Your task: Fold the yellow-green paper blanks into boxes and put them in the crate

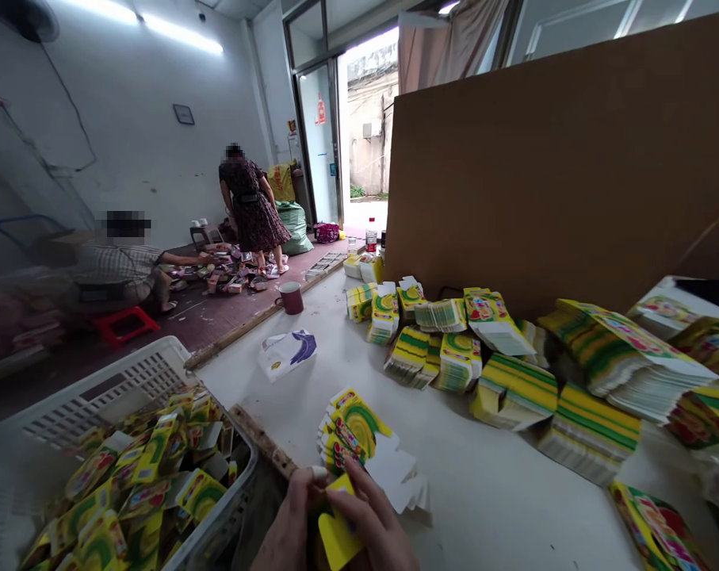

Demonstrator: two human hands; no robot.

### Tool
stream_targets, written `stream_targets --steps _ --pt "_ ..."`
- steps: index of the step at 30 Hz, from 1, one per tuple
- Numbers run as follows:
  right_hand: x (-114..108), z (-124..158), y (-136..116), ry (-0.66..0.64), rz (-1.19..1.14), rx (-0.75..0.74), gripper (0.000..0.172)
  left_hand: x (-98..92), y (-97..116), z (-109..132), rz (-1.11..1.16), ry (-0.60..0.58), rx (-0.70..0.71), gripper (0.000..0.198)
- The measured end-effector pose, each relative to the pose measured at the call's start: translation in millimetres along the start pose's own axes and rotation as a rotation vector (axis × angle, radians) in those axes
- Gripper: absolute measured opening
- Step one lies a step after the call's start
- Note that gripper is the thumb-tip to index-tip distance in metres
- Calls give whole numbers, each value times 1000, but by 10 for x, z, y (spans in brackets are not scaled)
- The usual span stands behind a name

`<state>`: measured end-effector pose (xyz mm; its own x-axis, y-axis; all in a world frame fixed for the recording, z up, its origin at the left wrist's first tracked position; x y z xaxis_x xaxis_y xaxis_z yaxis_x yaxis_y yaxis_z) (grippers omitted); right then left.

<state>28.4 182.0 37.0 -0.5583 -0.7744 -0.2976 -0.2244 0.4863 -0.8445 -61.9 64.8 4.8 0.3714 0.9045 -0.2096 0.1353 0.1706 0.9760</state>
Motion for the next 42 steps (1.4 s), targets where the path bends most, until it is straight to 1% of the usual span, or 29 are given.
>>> stream_targets --steps 1,2,4,6,7,9,10,12,14,15,16,17,18,19,21,22,23,24,25,26,27,28,29,31,33,35,38,42 --pt "-4 -3 20 -17 16 -28 33 12 60 -13 -38 -68 21 49" --pt "10 -7 36 -64 36 -53 37 29 120 -24 -73 -147 34 51" --pt "49 -11 67 -203 85 -80 39 49 229 -36 -144 -296 34 47" --pt "57 -6 107 -343 113 -46 31 60 316 -32 -209 -419 5 37" --pt "38 -4 120 -390 110 -18 26 69 360 -24 -228 -471 -8 34" --pt "-5 -5 108 -436 89 22 21 87 458 -8 -234 -538 -6 33" --pt "-21 -8 97 -434 83 36 21 90 504 -7 -244 -544 6 33" --pt "-29 -19 97 -392 103 68 20 85 577 -14 -298 -516 49 31" --pt "4 -28 105 -331 101 83 23 83 612 -14 -323 -481 74 30" --pt "23 -37 109 -296 62 88 29 82 605 -11 -293 -474 57 32" --pt "42 -49 124 -266 1 100 39 56 590 -22 -214 -448 24 35" --pt "39 -68 157 -225 -52 124 48 -14 571 -56 -92 -380 -18 39" --pt "10 -95 216 -168 -65 163 54 -137 541 -112 68 -264 -62 44" --pt "-48 -125 294 -96 -22 208 56 -313 491 -177 259 -102 -101 48" --pt "-193 -190 424 32 210 260 48 -720 305 -258 658 285 -160 46" --pt "-251 -224 458 75 346 258 43 -860 170 -268 814 443 -209 41" --pt "-278 -257 482 95 450 246 40 -933 30 -268 918 551 -282 36" --pt "-273 -287 505 89 514 233 38 -940 -93 -270 975 598 -368 31" --pt "-249 -310 525 72 546 222 37 -905 -186 -274 986 592 -440 28" --pt "-219 -326 542 53 559 217 35 -845 -248 -279 969 550 -483 23" --pt "-195 -336 551 43 561 215 34 -771 -283 -281 939 492 -494 17" --pt "-177 -343 552 40 560 215 33 -693 -296 -278 909 435 -477 16" --pt "-165 -349 547 37 563 216 33 -612 -297 -268 883 383 -448 26" --pt "-158 -362 534 35 562 221 34 -471 -314 -217 829 332 -425 47" --pt "-164 -383 522 27 555 223 36 -349 -334 -167 783 287 -440 59" --pt "-164 -410 512 7 539 219 38 -265 -345 -133 742 242 -456 62" --pt "-177 -455 495 14 525 227 38 -179 -375 -87 698 179 -481 59" --pt "-184 -522 470 66 515 260 22 -85 -415 -33 662 117 -488 58"
Point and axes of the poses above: each hand's wrist, its own z-axis away from the middle knuckle, its own x-axis out of the palm, y = z × x, the point moved 9 cm from there along -z, towards the middle knuckle, and after that the axes turned 3 degrees about y, right-handed, at the moved point
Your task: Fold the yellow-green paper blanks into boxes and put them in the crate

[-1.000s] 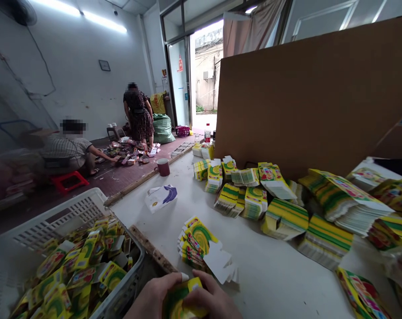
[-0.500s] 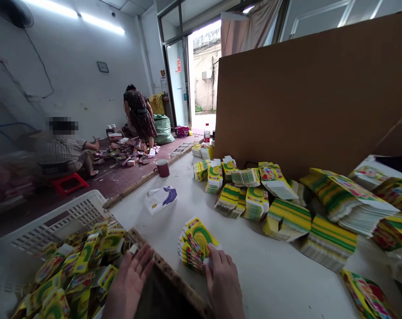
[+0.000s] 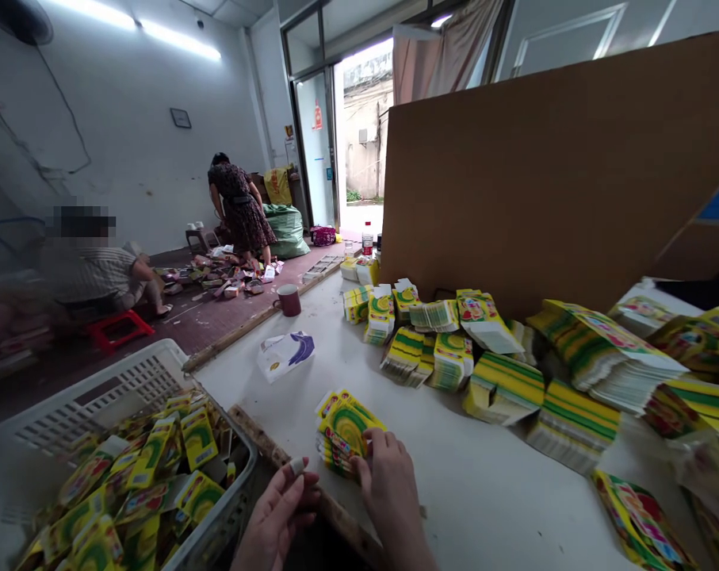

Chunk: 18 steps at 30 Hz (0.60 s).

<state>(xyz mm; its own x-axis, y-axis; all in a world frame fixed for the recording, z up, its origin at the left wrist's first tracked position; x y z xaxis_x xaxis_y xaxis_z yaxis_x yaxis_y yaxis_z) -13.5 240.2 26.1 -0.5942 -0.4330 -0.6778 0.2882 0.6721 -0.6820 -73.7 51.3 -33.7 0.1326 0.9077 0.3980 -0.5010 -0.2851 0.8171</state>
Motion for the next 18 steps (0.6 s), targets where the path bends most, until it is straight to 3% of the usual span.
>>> stream_targets --steps 4,8,12,15,18 --pt "-9 -26 -54 16 -78 12 19 61 -55 8 -31 -52 -4 60" --pt "-110 80 -142 52 -217 -1 2 103 -43 30 -3 -29 22 58" --pt "16 345 -294 -139 -566 14 14 287 79 137 262 -100 76 53" --pt "280 578 -363 -331 -922 148 32 436 168 228 404 -161 18 48" --pt "526 717 -390 -414 -1225 310 51 498 324 267 505 -166 54 43"
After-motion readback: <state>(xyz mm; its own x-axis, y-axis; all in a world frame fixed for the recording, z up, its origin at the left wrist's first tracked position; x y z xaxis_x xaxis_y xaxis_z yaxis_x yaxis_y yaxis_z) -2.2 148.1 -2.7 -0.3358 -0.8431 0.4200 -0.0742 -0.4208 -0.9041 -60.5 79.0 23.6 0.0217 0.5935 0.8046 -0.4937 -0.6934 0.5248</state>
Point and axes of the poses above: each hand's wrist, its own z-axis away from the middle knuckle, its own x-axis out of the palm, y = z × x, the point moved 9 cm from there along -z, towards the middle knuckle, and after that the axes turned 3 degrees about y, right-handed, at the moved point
